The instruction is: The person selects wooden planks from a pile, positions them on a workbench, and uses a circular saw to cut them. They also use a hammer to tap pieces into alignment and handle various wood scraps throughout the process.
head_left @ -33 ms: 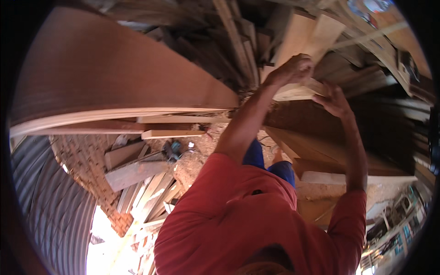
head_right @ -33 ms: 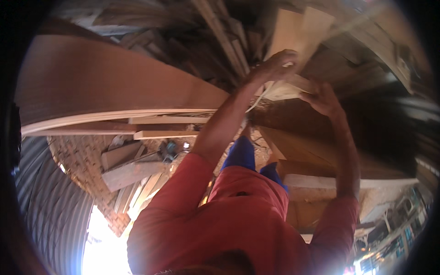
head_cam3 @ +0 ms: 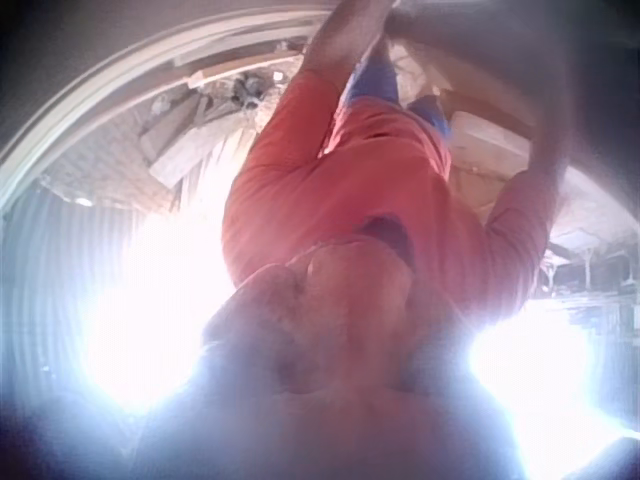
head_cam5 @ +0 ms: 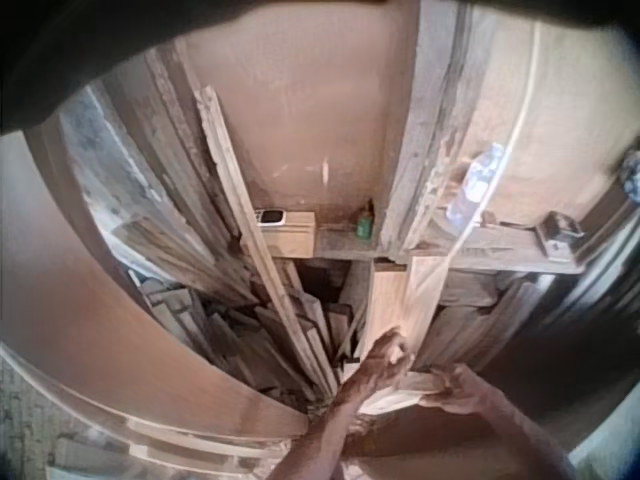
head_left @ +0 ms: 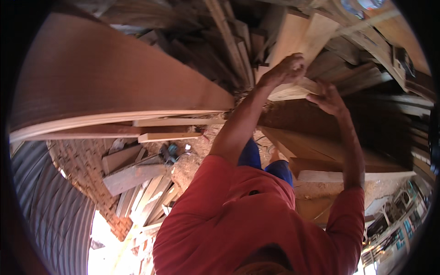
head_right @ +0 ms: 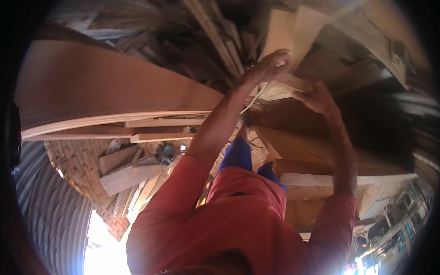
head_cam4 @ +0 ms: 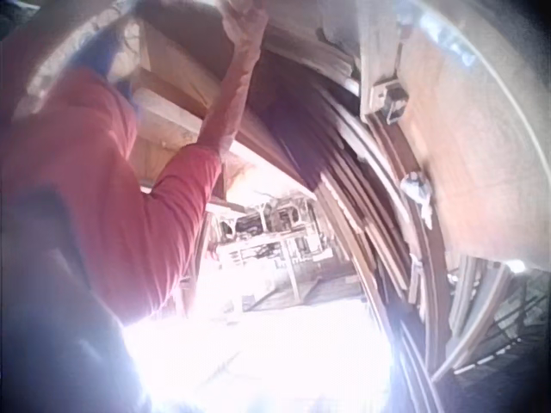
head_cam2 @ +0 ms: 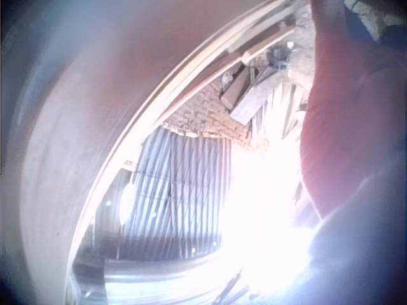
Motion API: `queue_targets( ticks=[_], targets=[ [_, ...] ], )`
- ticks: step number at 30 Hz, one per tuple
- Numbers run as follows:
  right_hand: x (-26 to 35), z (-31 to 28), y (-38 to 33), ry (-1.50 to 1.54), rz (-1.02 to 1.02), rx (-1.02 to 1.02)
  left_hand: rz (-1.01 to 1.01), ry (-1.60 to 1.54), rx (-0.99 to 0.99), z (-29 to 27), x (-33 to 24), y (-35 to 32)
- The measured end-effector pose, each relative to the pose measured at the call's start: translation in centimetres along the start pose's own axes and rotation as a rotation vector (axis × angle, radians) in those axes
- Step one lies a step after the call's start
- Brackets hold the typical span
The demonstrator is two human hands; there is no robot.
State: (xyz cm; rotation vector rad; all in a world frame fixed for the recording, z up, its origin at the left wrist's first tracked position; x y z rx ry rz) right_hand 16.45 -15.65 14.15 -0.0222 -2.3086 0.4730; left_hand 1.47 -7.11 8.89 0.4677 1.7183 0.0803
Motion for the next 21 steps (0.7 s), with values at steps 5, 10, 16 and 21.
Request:
queue_targets(
  ticks=[5, 10, 16, 21],
  targets=[
    [4.3, 0.1, -0.3, 0.06, -0.244, -0.008, -0.01, 0.297, -0.499, -4.5, -1.9, 5.8],
    [4.3, -0.2, -1.3, -0.085, -0.132, 0.083, -0.173, 0.421, -0.159, -2.0, -2.1, 11.6],
    [4.2, 0.0, -0.9, -0.113, -0.168, 0.047, -0.013, 0.4, 0.156, 1.5, 2.1, 12.0],
    [3.5, -0.7, -0.7, -0.07, -0.141, 0.028, -0.203, 0.263, 0.068, -1.3, -1.8, 9.0]
  ],
)
Point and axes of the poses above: each hand's wrist, its own y-axis towards the middle knuckle, its own z-axis out of the palm, x = y × z, the point moved 7 cm from there along y, towards the middle knuckle, and after that the axes turned 12 degrees about -x, right-handed, at the moved point
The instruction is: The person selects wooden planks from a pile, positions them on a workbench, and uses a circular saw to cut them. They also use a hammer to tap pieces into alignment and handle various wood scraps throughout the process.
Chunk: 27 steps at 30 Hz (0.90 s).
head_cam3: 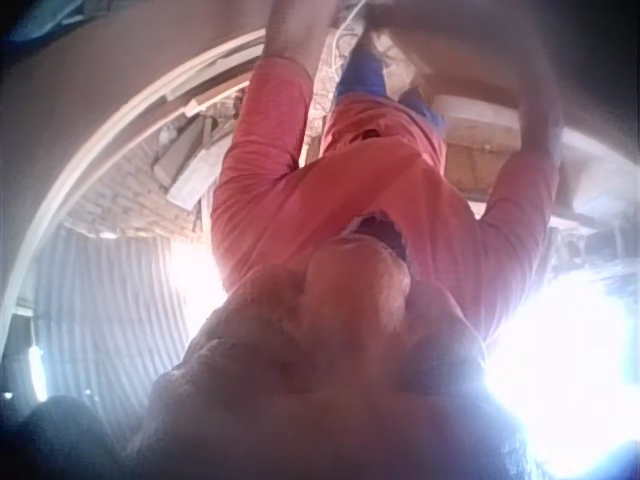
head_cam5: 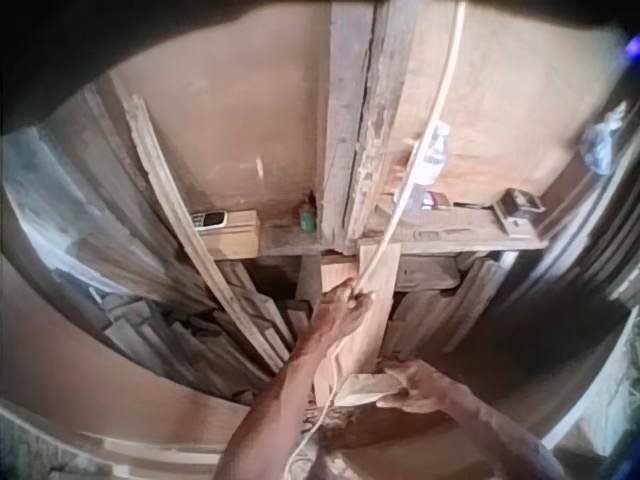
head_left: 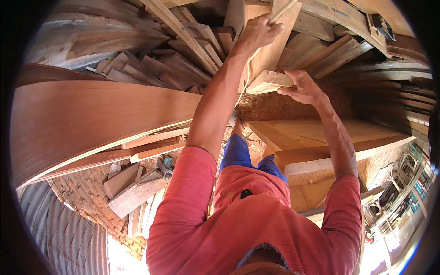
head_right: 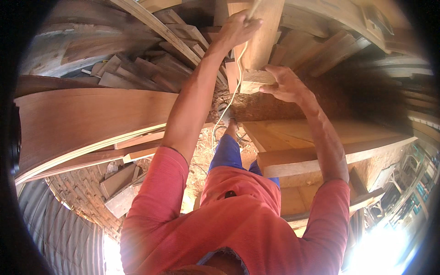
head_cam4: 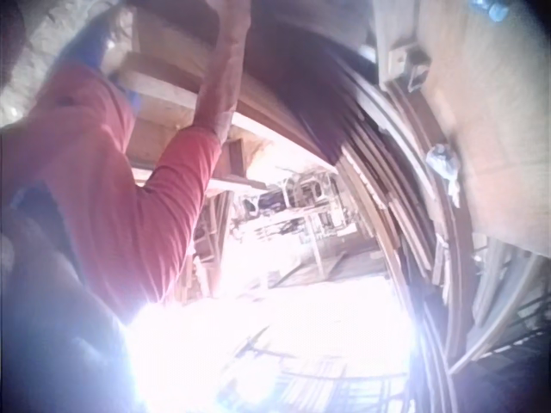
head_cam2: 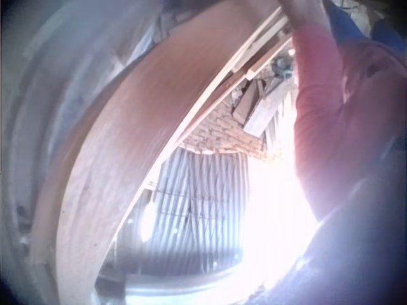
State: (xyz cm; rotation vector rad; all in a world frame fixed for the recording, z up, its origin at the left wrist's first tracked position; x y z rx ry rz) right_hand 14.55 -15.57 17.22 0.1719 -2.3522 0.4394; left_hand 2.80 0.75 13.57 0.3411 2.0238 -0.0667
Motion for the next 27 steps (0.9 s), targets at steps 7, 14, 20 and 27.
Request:
queue_targets(
  ticks=[7, 14, 20, 27],
  targets=[
    [4.1, -2.9, 2.1, -0.005, 0.078, 0.081, -0.151, 0.011, -0.541, -11.6, 7.8, -9.8],
    [6.7, -3.4, 6.3, -0.104, -0.074, 0.058, -0.329, -0.186, -0.44, -13.3, 10.7, -13.3],
    [4.0, 1.3, 6.1, -0.286, -0.023, 0.131, -0.346, -0.101, 0.08, -10.0, 6.6, -13.9],
    [4.3, -2.2, 4.0, -0.233, -0.091, -0.092, -0.388, -0.132, -0.125, -8.5, 10.0, -14.6]
  ],
)
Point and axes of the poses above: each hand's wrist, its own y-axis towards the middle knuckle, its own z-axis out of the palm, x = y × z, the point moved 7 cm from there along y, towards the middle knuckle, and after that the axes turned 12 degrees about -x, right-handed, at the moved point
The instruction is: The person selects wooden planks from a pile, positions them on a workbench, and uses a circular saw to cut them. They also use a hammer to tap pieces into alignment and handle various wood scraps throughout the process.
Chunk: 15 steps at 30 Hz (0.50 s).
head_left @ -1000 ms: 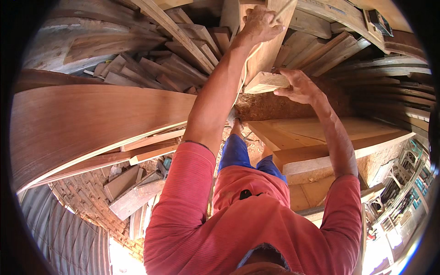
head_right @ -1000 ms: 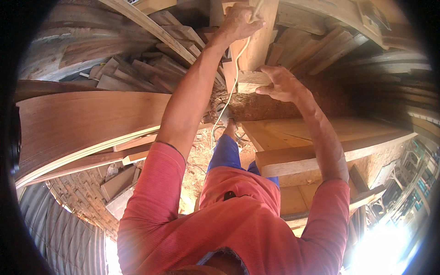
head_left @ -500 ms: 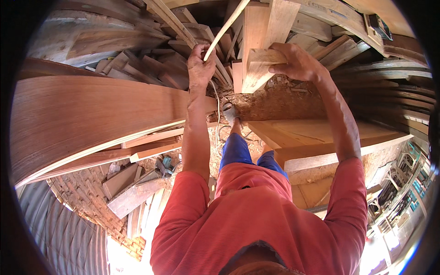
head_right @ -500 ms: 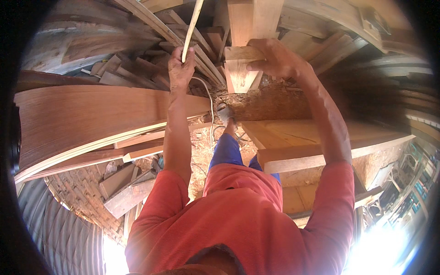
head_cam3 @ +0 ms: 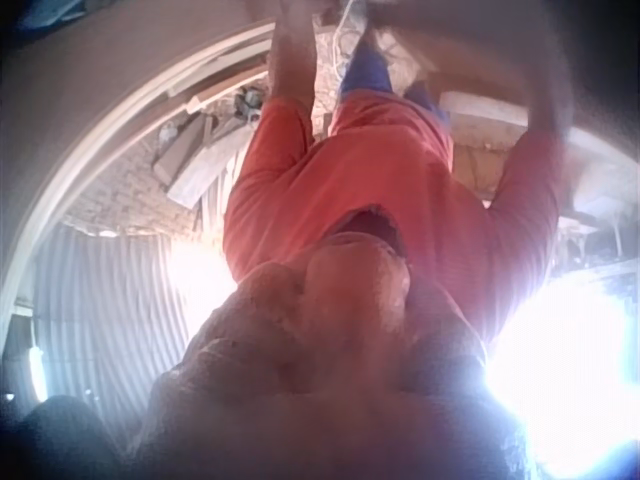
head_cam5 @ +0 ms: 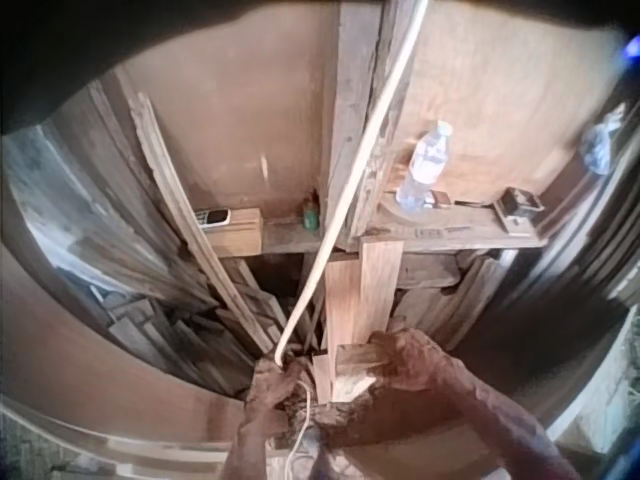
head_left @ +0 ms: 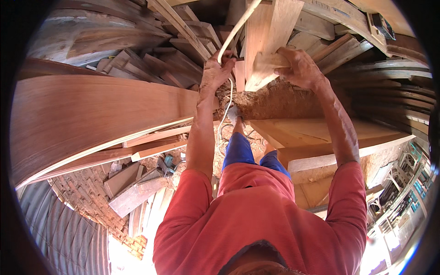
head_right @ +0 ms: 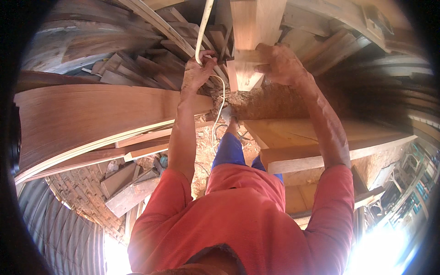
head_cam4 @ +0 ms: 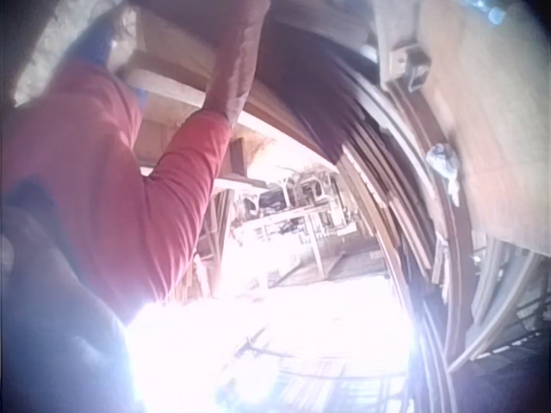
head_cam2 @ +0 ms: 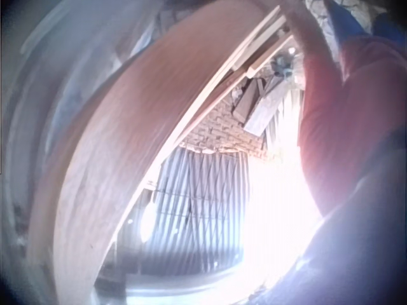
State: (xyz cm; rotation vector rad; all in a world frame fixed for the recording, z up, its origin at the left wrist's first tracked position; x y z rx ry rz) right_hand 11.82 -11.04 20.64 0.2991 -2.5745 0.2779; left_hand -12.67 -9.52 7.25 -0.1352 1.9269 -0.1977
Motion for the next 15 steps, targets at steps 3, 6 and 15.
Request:
queue_targets(
  ticks=[3, 6, 15],
  targets=[
    [0.3, -0.9, 0.1, -0.008, 0.09, -0.055, -0.048, -0.016, -0.146, -0.5, 0.9, 0.4],
    [-0.6, 1.5, -0.6, 0.066, 0.048, -0.152, -0.137, -0.005, -0.262, -0.8, 4.8, 0.9],
    [0.8, 6.6, 2.3, 0.154, 0.112, 0.085, 0.036, 0.115, 0.161, 0.7, 2.3, -0.8]
  ],
)
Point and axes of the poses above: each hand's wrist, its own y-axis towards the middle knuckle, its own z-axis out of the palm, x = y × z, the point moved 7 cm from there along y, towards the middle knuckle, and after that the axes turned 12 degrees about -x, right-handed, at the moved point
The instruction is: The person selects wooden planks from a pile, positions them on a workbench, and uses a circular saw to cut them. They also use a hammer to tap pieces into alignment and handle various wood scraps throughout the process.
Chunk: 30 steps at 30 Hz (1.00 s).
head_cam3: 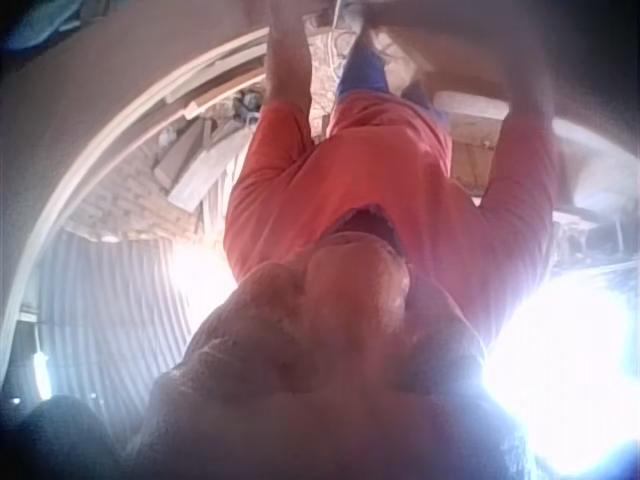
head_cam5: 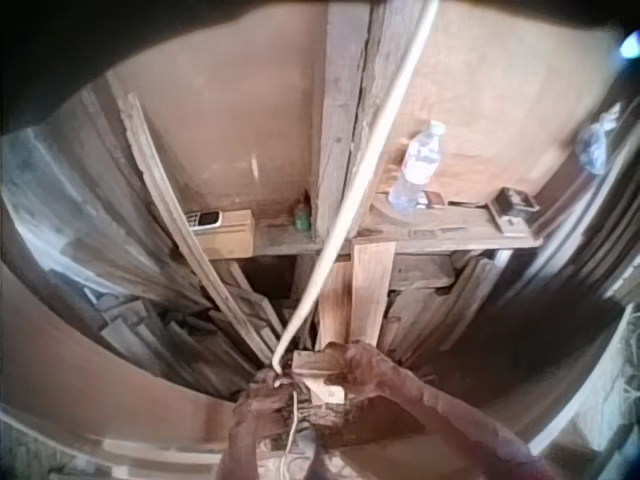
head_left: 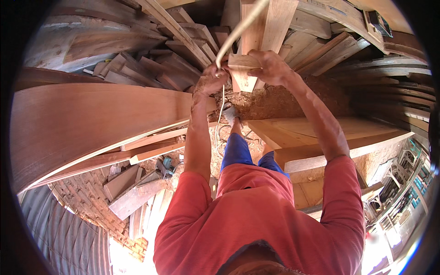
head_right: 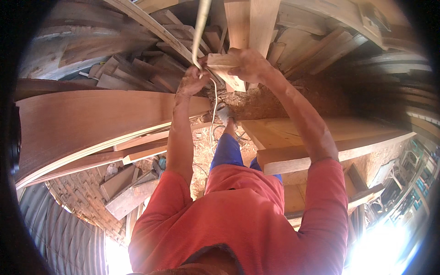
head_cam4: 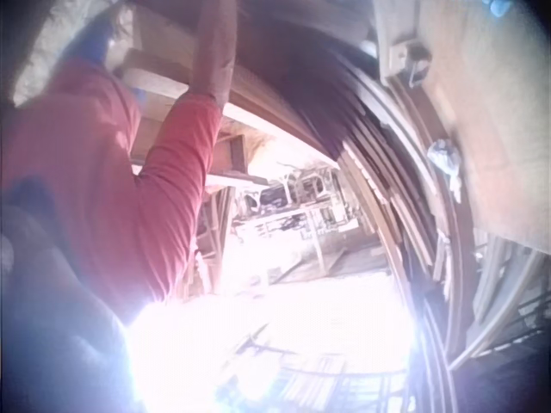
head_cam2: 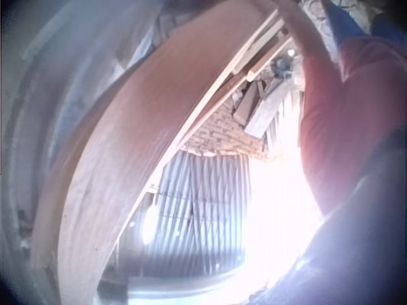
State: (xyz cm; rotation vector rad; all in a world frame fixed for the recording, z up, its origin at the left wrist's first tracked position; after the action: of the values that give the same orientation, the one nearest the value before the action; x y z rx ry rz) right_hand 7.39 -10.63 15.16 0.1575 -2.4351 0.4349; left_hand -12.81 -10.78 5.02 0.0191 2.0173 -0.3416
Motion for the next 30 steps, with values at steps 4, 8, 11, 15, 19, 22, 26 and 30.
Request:
queue_targets(
  ticks=[4, 8, 11, 15, 19, 22, 26, 30],
  targets=[
    [2.6, -0.1, 0.9, -0.089, -0.023, 0.052, -0.067, -0.083, -0.006, 0.8, -1.5, 0.1],
    [1.0, 0.1, 1.2, -0.048, -0.032, 0.057, 0.058, 0.003, 0.003, 1.4, -2.5, 0.4],
    [0.3, -2.4, 1.3, -0.046, -0.015, 0.0, 0.007, -0.019, -0.042, 1.8, -3.6, 0.7],
    [0.9, -6.9, 2.2, -0.195, 0.007, -0.082, 0.012, -0.027, -0.118, 2.7, -3.2, 2.4],
    [-3.9, -13.2, 1.2, -0.237, 0.176, -0.469, -0.084, -0.001, -0.054, 3.4, -4.8, 4.2],
    [-7.1, -15.5, 1.4, -0.282, 0.149, -0.621, -0.098, 0.043, -0.045, 4.1, -5.1, 5.9],
    [-9.5, -14.9, 2.3, -0.242, 0.209, -0.618, -0.197, 0.214, -0.149, 5.5, -3.0, 9.7],
    [-11.9, -13.7, 2.3, -0.17, 0.262, -0.555, -0.139, 0.204, -0.173, 6.6, -1.4, 12.8]
  ],
)
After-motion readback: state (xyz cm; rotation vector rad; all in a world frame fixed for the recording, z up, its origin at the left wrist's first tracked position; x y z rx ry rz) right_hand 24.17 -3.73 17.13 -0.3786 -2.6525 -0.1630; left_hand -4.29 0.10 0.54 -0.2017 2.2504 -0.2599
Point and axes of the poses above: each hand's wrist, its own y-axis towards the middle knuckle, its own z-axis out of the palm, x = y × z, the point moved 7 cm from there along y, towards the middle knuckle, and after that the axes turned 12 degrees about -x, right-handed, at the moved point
